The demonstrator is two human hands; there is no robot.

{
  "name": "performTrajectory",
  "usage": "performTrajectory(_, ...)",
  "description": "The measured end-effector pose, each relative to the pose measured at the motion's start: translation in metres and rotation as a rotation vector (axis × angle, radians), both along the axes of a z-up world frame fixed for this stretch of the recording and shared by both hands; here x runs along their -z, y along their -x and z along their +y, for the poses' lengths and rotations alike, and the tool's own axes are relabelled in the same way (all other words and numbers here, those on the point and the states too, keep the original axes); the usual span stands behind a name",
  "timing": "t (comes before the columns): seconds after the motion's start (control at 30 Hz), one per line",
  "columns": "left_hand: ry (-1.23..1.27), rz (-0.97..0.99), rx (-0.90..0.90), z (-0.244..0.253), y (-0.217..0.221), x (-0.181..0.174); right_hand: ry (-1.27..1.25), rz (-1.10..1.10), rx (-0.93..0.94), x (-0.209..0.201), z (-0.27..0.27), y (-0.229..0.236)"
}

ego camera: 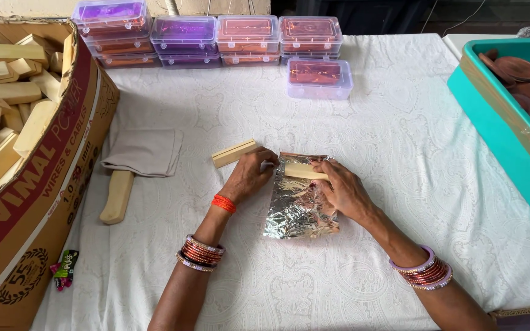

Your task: Wipe down small rectangular wood blocks with a cloth and wrap them in aluminum foil.

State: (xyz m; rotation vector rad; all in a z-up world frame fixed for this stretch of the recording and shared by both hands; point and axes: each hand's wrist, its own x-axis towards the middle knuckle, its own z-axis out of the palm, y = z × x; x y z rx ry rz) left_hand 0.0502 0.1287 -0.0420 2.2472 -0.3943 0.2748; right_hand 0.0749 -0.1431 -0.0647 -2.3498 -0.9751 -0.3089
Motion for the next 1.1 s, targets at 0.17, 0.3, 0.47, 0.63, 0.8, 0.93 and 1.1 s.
performTrajectory(0.17,-0.066,-0.049,-0.006,-0.001,0.001,-0.002,0.028,0.106,0.012,-0.021,0.004,0.010)
performTrajectory(0.3,-0.047,-0.059,0.005,0.010,-0.013,0.014,-0.007,0.085,-0.012,-0.007,0.000,0.004)
performTrajectory(0.47,0.116,-0.109,-0.172,0.045,-0.021,0.006,-0.030,0.111,-0.002,-0.017,0.003,0.007)
performTrajectory(0.63,0.038,-0.139,-0.377,0.063,0.004,-0.017,-0.043,0.100,0.004,-0.014,0.003,0.006)
performTrajectory(0.8,-0.175,-0.045,-0.310,0.067,0.010,-0.009,-0.070,0.000,-0.023,-0.002,-0.002,-0.002)
performTrajectory(0.93,-0.102,-0.045,-0.341,0.068,0.004,0.009,-0.068,0.027,-0.014,-0.011,-0.002,0.002)
performTrajectory(1.1,-0.233,-0.131,-0.385,0.062,0.002,0.011,-0.031,0.124,0.012,-0.010,-0.004,0.000)
